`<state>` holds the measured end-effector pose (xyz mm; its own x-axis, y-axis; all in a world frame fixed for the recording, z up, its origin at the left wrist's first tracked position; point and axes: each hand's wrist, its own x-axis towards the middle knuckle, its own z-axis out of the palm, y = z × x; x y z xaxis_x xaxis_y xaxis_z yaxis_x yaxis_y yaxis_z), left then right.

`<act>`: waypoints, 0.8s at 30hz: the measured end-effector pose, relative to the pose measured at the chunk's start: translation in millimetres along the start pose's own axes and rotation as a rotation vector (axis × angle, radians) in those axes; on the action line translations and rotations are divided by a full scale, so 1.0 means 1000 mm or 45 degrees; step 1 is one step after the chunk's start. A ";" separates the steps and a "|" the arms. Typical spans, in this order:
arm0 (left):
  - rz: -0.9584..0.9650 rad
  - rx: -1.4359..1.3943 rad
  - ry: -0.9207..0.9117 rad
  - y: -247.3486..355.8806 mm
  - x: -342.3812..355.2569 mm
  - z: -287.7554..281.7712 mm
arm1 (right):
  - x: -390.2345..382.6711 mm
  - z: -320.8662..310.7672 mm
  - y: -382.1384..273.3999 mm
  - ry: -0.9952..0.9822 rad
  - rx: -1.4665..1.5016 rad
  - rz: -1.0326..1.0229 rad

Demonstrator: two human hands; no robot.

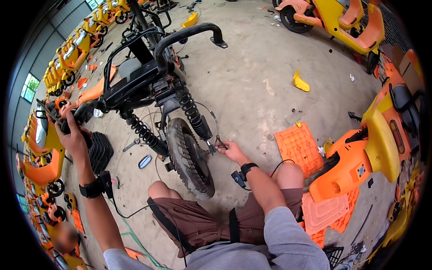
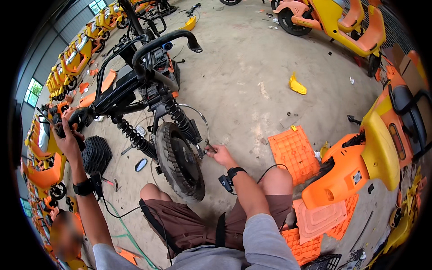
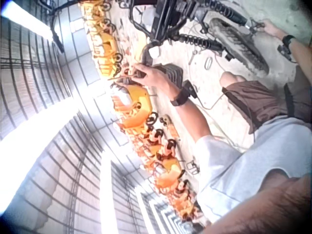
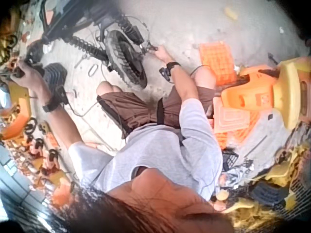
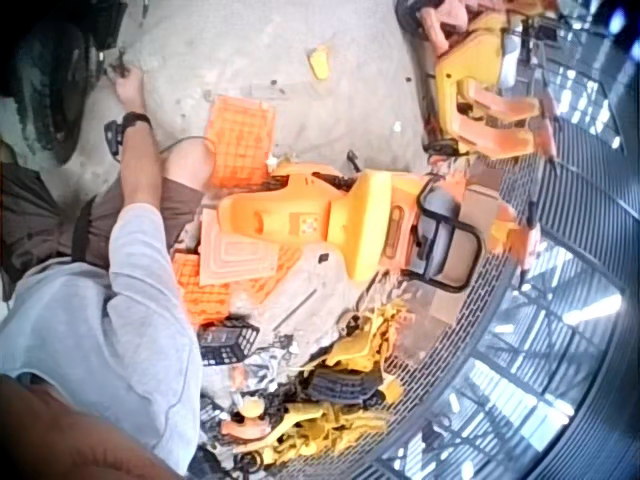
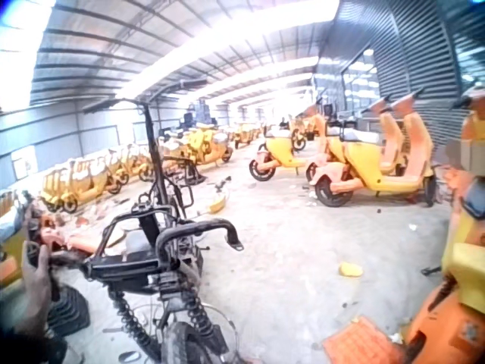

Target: The person works on a disassembled electric scooter in a workshop filled with similar scooters. They use a wrench to tighten bolts on the rear wheel and frame, then move to another scooter to adjust the handlebar stem.

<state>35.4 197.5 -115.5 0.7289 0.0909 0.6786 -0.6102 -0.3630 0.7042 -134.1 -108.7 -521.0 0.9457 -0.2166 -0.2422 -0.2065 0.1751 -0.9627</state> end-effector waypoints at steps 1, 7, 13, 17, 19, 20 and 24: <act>0.005 0.002 0.001 0.000 0.001 -0.001 | 0.000 0.000 -0.001 -0.002 -0.036 -0.026; 0.020 -0.061 -0.019 0.000 0.000 0.006 | 0.005 -0.007 0.011 -0.011 -0.027 -0.090; -0.018 -0.057 0.042 0.006 -0.005 0.004 | 0.006 -0.005 0.004 -0.007 -0.054 -0.098; -0.010 -0.054 0.028 0.009 -0.009 0.011 | 0.000 -0.007 -0.005 0.011 -0.049 0.041; -0.029 -0.049 0.037 0.010 -0.009 0.011 | 0.001 -0.008 -0.007 0.044 -0.099 0.065; -0.039 -0.046 0.043 0.009 -0.009 0.011 | 0.001 -0.006 -0.008 0.061 -0.128 0.041; -0.048 0.014 0.076 0.009 -0.005 0.009 | 0.006 -0.009 -0.011 0.004 -0.112 0.070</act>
<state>28.8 186.0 -114.9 0.7315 0.1596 0.6629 -0.5787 -0.3687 0.7274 -128.1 -120.5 -513.1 0.9317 -0.2117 -0.2952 -0.2794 0.1018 -0.9548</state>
